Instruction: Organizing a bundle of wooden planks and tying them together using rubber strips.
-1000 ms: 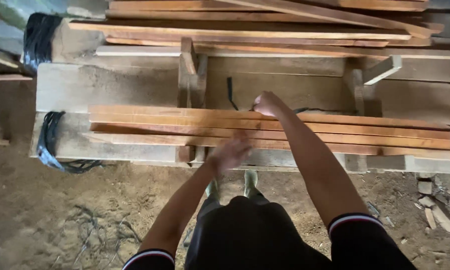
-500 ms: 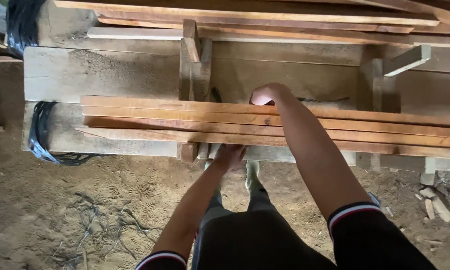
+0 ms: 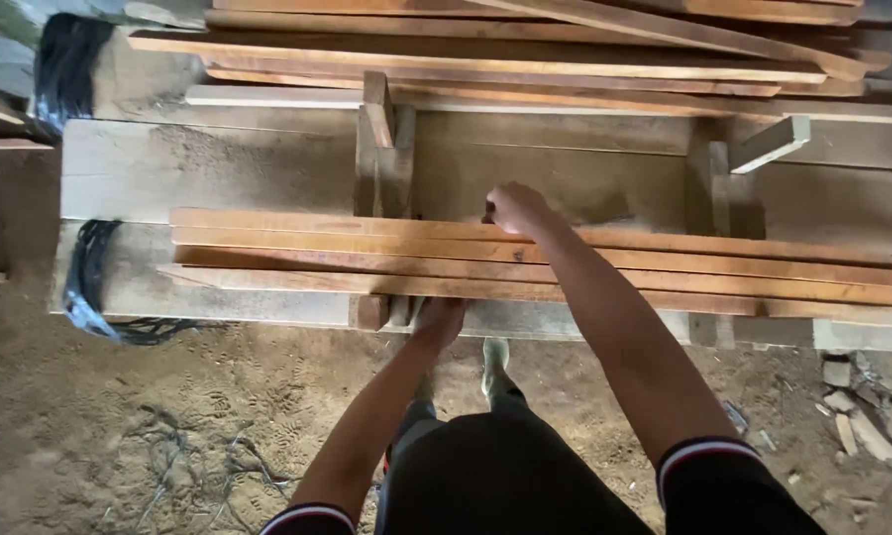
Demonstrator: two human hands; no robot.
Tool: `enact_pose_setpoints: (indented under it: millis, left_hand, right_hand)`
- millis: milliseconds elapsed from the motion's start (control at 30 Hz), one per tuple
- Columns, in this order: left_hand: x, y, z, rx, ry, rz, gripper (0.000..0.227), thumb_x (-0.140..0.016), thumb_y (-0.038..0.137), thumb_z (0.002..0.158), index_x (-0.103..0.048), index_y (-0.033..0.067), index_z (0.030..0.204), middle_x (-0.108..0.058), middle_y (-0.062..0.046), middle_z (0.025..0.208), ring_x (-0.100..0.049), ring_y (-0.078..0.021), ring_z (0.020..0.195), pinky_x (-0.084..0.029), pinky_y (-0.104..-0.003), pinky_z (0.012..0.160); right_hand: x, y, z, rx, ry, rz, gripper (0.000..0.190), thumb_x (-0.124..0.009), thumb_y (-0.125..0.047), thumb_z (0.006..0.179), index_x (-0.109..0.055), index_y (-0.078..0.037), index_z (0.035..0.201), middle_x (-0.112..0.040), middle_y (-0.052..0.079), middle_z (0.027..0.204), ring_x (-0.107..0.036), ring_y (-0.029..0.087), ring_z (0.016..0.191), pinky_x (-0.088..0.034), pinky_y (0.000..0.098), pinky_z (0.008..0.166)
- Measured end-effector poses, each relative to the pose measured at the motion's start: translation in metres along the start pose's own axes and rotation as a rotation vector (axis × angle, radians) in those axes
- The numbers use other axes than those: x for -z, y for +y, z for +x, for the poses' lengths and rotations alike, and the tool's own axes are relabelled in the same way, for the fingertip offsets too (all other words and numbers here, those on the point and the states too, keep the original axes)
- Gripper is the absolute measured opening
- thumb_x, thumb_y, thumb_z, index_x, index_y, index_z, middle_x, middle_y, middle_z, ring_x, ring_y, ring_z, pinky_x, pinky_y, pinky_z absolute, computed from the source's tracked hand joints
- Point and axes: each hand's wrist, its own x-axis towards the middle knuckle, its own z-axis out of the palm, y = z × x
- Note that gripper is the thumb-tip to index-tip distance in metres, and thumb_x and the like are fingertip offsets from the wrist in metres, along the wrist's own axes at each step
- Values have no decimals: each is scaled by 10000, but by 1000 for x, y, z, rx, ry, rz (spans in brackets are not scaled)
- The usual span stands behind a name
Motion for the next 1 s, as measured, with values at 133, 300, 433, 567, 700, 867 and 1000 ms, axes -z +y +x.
enact_pose_setpoints:
  millis: [133, 300, 433, 567, 700, 867, 1000]
  left_hand:
    - [-3, -13, -22, 87, -23, -88, 303, -547, 197, 959, -596, 192, 1258, -592, -94, 1276, -739, -404, 924, -649, -531, 693]
    - [31, -9, -49, -98, 233, -39, 282, -568, 126, 935, -677, 174, 1191, -624, -74, 1234, -641, -351, 1197, -647, -437, 758]
    - [50, -12, -57, -73, 274, -367, 199, -569, 86, 953, -712, 169, 1064, -690, -38, 1050, -690, -287, 1049, -602, -410, 812]
    - [78, -17, -62, -73, 129, -454, 156, -602, 143, 956, -745, 150, 1020, -741, -78, 994, -731, -286, 1013, -593, -420, 885]
    - [141, 14, -61, -1, 53, -403, 199, -578, 131, 979, -737, 23, 1030, -738, -226, 995, -712, -414, 990, -565, -569, 880]
    - [120, -13, -59, -212, 39, -592, 269, -587, 19, 974, -693, 87, 1212, -754, -180, 1131, -714, -375, 1083, -567, -518, 920]
    - [128, -18, -63, -192, -30, -520, 256, -628, 107, 971, -680, 128, 1221, -752, -152, 1150, -709, -368, 1087, -541, -557, 930]
  right_hand:
    - [30, -34, -51, 3, 145, 63, 211, -661, -210, 936, -785, -88, 1056, -776, 162, 904, -767, 387, 849, -586, 499, 810]
    - [48, -63, -121, 129, 293, 494, 247, -662, -153, 943, -720, -13, 1138, -748, 215, 890, -739, 379, 823, -552, 495, 808]
    - [45, -74, -170, 220, 341, 794, 221, -610, -135, 971, -706, 14, 1103, -686, 181, 803, -596, 231, 683, -516, 385, 673]
    - [33, -70, -183, 313, 381, 1089, 261, -577, -158, 1035, -664, 26, 1199, -643, 133, 893, -558, 138, 637, -513, 283, 573]
    - [36, -79, -194, 423, 489, 1196, 222, -574, -99, 1054, -659, 58, 1187, -663, 154, 884, -635, 170, 672, -554, 308, 626]
    - [37, -93, -206, 589, 604, 1363, 389, -610, -120, 962, -627, 123, 1266, -705, 284, 1008, -732, 296, 775, -606, 390, 752]
    - [32, -116, -208, 504, 668, 1212, 266, -591, 7, 1037, -636, 128, 1269, -706, 282, 994, -734, 299, 819, -598, 382, 735]
